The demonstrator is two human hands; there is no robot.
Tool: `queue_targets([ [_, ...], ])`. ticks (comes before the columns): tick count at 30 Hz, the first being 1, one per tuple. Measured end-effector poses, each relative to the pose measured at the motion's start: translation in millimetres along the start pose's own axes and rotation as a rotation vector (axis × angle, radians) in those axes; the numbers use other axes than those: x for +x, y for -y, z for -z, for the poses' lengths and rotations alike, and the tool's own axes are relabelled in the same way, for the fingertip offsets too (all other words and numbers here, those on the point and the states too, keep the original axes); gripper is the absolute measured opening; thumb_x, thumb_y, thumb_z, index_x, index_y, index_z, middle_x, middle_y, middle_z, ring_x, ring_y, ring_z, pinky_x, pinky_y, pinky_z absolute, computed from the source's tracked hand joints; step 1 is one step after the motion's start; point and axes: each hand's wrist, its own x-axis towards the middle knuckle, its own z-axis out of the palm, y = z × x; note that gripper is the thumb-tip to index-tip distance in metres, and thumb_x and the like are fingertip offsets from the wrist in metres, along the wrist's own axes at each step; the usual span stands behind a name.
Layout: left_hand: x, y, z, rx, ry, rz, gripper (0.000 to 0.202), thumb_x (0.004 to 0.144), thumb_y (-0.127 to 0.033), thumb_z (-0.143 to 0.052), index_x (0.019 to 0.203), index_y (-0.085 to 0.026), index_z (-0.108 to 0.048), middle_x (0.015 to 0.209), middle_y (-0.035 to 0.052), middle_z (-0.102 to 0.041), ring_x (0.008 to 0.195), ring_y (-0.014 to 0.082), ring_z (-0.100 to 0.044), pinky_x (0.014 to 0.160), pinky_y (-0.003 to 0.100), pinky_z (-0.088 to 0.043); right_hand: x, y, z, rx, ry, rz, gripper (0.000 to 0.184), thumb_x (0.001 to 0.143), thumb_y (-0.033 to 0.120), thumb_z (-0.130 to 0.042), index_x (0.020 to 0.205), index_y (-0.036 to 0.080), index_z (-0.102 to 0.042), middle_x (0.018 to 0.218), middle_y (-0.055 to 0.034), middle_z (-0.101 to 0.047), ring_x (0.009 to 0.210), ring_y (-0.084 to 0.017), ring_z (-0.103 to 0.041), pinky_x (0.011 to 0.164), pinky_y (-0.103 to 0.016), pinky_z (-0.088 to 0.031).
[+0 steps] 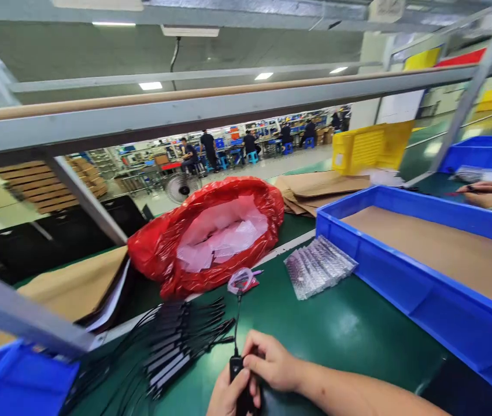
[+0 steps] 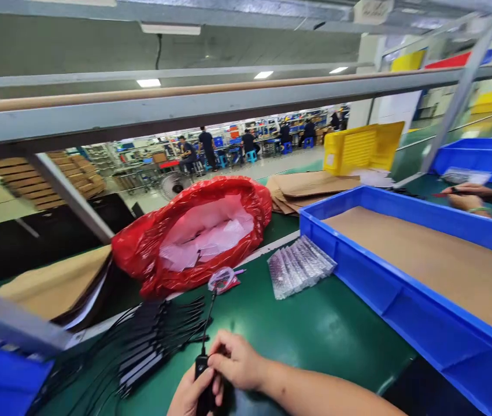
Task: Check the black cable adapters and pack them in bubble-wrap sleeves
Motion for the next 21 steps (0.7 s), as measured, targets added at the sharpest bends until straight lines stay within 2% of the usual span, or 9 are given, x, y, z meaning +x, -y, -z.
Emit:
queue_targets([
  [1,-0.6,-2.2,-0.5,-0.011,0.024,0.030,0.044,0.058,-0.054,-0.068,0.058,-0.013,-0.052,0.040,0.0004,-0.054,0.027,0.0033,-0.035,0.028,0.016,-0.025,0.5,-0.4,0.3,0.066,0.018,-0.018,0.031,0.078,0.049,-0.049,0.081,0.020,-0.037,0.050,0.0080,-0.045,0.040,-0.009,-0.047,0.041,-0.019,-0.035],
  [3,-2.6,-6.9,-2.2,-0.017,0.023,0.042,0.042,0.059,-0.052,-0.069,0.066,-0.014,-0.051,0.043,-0.0009,-0.055,0.028,0.0046,-0.038,0.026,0.015,-0.022,2.2,-1.3,1.2,0.084,-0.029,-0.003,0.035,0.074,0.051,-0.054,0.075,0.019,-0.040,0.051,0.0075,-0.044,0.042,-0.008,-0.045,0.042,-0.018,-0.033],
  [6,-7.2,-13.4,-5.1,0.013,0.009,0.022,0.039,0.062,-0.047,-0.069,0.072,-0.016,-0.048,0.045,-0.0024,-0.054,0.036,0.0084,-0.049,0.026,0.013,-0.025,3.5,-0.5,2.6,0.051,-0.110,0.033,0.036,0.072,0.048,-0.060,0.064,0.017,-0.043,0.054,0.0064,-0.042,0.046,-0.005,-0.038,0.045,-0.018,-0.030],
  [8,-10.3,-16.7,-6.3,0.036,0.030,0.012,0.037,0.065,-0.046,-0.066,0.073,-0.015,-0.047,0.044,-0.0033,-0.053,0.038,0.0084,-0.050,0.027,0.013,-0.026,3.4,1.8,3.2,0.077,-0.096,0.010,0.037,0.072,0.047,-0.062,0.063,0.016,-0.044,0.053,0.0065,-0.041,0.046,-0.004,-0.036,0.044,-0.018,-0.028],
  [10,-12.8,-18.5,-7.2,0.053,0.056,0.015,0.034,0.067,-0.044,-0.063,0.075,-0.015,-0.048,0.044,-0.0042,-0.052,0.037,0.0076,-0.050,0.027,0.012,-0.025,3.3,4.5,3.6,0.151,-0.076,-0.031,0.036,0.069,0.046,-0.066,0.068,0.015,-0.048,0.053,0.0069,-0.042,0.044,-0.004,-0.035,0.043,-0.018,-0.026],
  [13,-14.9,-17.2,-9.4,0.094,0.102,0.077,0.032,0.068,-0.041,-0.061,0.080,-0.015,-0.047,0.045,-0.0051,-0.053,0.035,0.0074,-0.050,0.027,0.012,-0.023,4.5,8.5,5.9,0.351,-0.080,-0.083,0.042,0.066,0.045,-0.069,0.090,0.015,-0.053,0.052,0.0089,-0.040,0.041,-0.003,-0.030,0.041,-0.018,-0.024],
  [15,-15.2,-14.2,-11.2,0.125,0.128,0.126,0.031,0.067,-0.039,-0.061,0.078,-0.017,-0.044,0.045,-0.0054,-0.054,0.033,0.0078,-0.051,0.026,0.012,-0.022,6.3,11.6,11.2,0.467,-0.147,-0.082,0.042,0.066,0.044,-0.070,0.092,0.015,-0.054,0.048,0.0101,-0.034,0.040,-0.003,-0.025,0.040,-0.018,-0.022],
  [17,-14.9,-11.0,-12.5,0.146,0.132,0.152,0.030,0.065,-0.038,-0.061,0.074,-0.018,-0.041,0.045,-0.0056,-0.053,0.033,0.0077,-0.050,0.026,0.013,-0.021,8.5,16.2,20.6,0.529,-0.268,-0.048,0.036,0.065,0.042,-0.071,0.082,0.014,-0.056,0.046,0.0100,-0.031,0.039,-0.003,-0.024,0.040,-0.019,-0.020],
  [21,-13.2,-9.8,-12.3,0.176,0.068,0.140,0.028,0.064,-0.037,-0.062,0.071,-0.018,-0.043,0.046,-0.0058,-0.053,0.035,0.0066,-0.049,0.027,0.012,-0.022,12.5,29.5,43.9,0.554,-0.481,0.038,0.033,0.059,0.037,-0.076,0.076,0.014,-0.059,0.047,0.0088,-0.033,0.040,-0.004,-0.026,0.039,-0.019,-0.019],
])
